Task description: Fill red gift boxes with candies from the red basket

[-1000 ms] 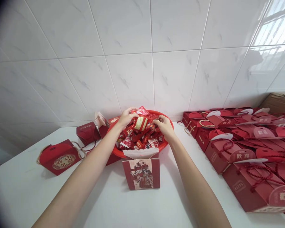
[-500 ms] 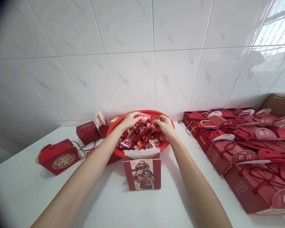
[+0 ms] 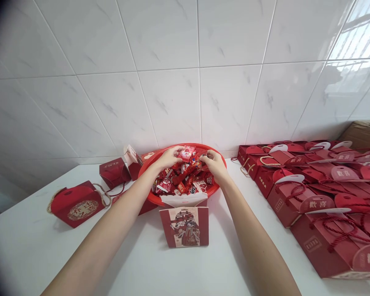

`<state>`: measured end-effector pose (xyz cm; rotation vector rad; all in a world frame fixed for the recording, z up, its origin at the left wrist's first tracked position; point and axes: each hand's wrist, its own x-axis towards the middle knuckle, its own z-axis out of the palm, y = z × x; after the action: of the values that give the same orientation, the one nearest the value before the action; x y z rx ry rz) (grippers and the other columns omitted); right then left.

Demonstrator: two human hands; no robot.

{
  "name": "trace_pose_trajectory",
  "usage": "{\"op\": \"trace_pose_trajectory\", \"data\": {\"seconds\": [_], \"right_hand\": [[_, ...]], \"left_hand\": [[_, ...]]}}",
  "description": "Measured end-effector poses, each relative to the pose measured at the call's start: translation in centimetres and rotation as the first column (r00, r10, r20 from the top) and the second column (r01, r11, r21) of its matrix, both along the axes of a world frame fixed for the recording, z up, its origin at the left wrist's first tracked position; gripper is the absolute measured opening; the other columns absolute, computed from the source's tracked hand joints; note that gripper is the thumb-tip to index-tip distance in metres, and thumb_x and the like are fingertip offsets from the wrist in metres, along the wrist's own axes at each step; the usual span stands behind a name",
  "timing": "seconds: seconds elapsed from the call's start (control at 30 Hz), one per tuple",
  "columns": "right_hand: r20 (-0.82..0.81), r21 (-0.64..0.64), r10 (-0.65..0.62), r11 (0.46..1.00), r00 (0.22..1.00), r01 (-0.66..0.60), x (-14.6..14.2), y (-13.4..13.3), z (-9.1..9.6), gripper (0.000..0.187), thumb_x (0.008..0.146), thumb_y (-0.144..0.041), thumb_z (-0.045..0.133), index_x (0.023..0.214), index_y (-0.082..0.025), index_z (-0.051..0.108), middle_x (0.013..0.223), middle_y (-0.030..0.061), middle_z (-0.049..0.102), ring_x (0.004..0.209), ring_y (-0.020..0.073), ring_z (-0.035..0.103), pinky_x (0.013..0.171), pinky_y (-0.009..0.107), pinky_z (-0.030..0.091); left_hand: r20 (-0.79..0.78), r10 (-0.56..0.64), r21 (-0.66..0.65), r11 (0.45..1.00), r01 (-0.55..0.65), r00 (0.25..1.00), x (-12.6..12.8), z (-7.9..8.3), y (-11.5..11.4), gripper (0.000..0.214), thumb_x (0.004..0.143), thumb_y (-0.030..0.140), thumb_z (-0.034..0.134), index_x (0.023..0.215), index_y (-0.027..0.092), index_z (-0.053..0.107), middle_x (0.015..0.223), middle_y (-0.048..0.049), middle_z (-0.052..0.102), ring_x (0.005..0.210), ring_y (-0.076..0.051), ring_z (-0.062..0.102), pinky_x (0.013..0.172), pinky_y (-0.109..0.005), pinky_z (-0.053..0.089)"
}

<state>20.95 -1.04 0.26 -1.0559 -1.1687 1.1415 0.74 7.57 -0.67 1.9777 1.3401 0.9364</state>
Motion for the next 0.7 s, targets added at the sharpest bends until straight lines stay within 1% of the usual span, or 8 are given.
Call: {"op": "trace_pose_trajectory", "data": {"seconds": [0.1, 0.2, 0.27, 0.33, 0.37, 0.43, 0.53, 0.7], "right_hand": [[-0.006, -0.017, -0.005, 1.000, 1.000, 0.005, 0.0, 0.0, 0.0, 0.015, 0.064, -0.027, 0.066, 0.069, -0.020, 0.054, 0.074, -0.0004, 0.066, 0.062, 0.0117, 0.061, 0.054, 0.022, 0.051], [-0.017, -0.016, -0.018, 1.000, 1.000, 0.017, -0.1, 0.0, 0.1, 0.013, 0.063, -0.025, 0.065, 0.069, -0.020, 0.055, 0.072, -0.0005, 0.066, 0.062, 0.0120, 0.061, 0.054, 0.022, 0.050], [-0.033, -0.015, -0.021, 1.000, 0.999, 0.020, -0.1, 0.0, 0.1, 0.012, 0.061, -0.024, 0.065, 0.069, -0.019, 0.057, 0.072, -0.0004, 0.066, 0.062, 0.0125, 0.061, 0.054, 0.023, 0.050], [-0.066, -0.014, -0.022, 1.000, 0.998, 0.021, 0.0, 0.1, 0.1, 0.013, 0.060, -0.024, 0.065, 0.071, -0.019, 0.060, 0.071, -0.0005, 0.065, 0.062, 0.0130, 0.061, 0.053, 0.023, 0.049], [-0.097, -0.009, -0.027, 1.000, 0.995, 0.027, 0.0, 0.2, 0.1, 0.015, 0.060, -0.025, 0.066, 0.073, -0.019, 0.061, 0.071, -0.0009, 0.064, 0.061, 0.0128, 0.060, 0.053, 0.023, 0.049], [-0.168, 0.009, -0.046, 0.999, 0.985, 0.048, 0.2, 0.3, 0.0, 0.019, 0.060, -0.027, 0.069, 0.075, -0.018, 0.063, 0.070, -0.0015, 0.063, 0.060, 0.0120, 0.058, 0.053, 0.023, 0.047], [-0.224, 0.036, -0.050, 0.998, 0.973, 0.060, 0.4, 0.4, -0.1, 0.026, 0.059, -0.033, 0.075, 0.077, -0.018, 0.064, 0.073, -0.0012, 0.064, 0.062, 0.0123, 0.058, 0.054, 0.024, 0.047], [-0.162, 0.060, 0.043, 0.998, 0.986, -0.033, 0.5, 0.5, -0.3, 0.031, 0.059, -0.040, 0.078, 0.079, -0.019, 0.066, 0.077, 0.0004, 0.067, 0.066, 0.0143, 0.059, 0.057, 0.026, 0.049]], "left_hand": [[0.071, 0.031, 0.042, 0.999, -0.034, 0.997, 0.1, 0.2, 0.1, 0.057, 0.062, -0.003, 0.060, 0.116, 0.014, 0.068, 0.128, -0.0119, 0.068, 0.116, -0.026, 0.063, 0.099, -0.036, 0.049], [0.119, 0.081, 0.085, 0.992, -0.091, 0.990, 0.3, 0.8, -0.3, 0.053, 0.063, -0.003, 0.055, 0.112, 0.013, 0.069, 0.122, -0.0114, 0.070, 0.112, -0.023, 0.064, 0.098, -0.032, 0.048], [0.160, 0.064, 0.100, 0.992, -0.080, 0.985, 0.5, 1.3, -0.8, 0.057, 0.065, 0.000, 0.055, 0.119, 0.013, 0.065, 0.112, -0.0090, 0.072, 0.097, -0.018, 0.066, 0.089, -0.028, 0.049], [0.207, 0.012, 0.095, 0.995, -0.032, 0.978, 0.6, 1.7, -1.2, 0.064, 0.067, 0.004, 0.055, 0.130, 0.014, 0.059, 0.091, -0.0022, 0.072, 0.072, -0.012, 0.062, 0.074, -0.025, 0.049], [0.227, -0.018, 0.091, 0.996, -0.003, 0.974, 0.7, 1.8, -1.4, 0.065, 0.067, 0.006, 0.055, 0.132, 0.015, 0.057, 0.079, 0.0018, 0.068, 0.063, -0.010, 0.057, 0.068, -0.023, 0.047], [0.247, -0.069, 0.077, 0.996, 0.051, 0.967, 0.8, 2.1, -1.7, 0.063, 0.067, 0.009, 0.055, 0.129, 0.014, 0.058, 0.064, 0.0066, 0.059, 0.056, -0.009, 0.049, 0.062, -0.022, 0.042], [0.254, -0.119, 0.049, 0.993, 0.110, 0.960, 1.0, 2.2, -1.9, 0.052, 0.065, 0.011, 0.055, 0.116, 0.012, 0.065, 0.060, 0.0064, 0.056, 0.057, -0.009, 0.050, 0.061, -0.022, 0.040], [0.261, -0.174, 0.019, 0.984, 0.175, 0.949, 1.2, 2.1, -1.9, 0.044, 0.063, 0.014, 0.064, 0.107, 0.014, 0.069, 0.072, 0.0023, 0.064, 0.065, -0.011, 0.057, 0.065, -0.024, 0.044]]}}
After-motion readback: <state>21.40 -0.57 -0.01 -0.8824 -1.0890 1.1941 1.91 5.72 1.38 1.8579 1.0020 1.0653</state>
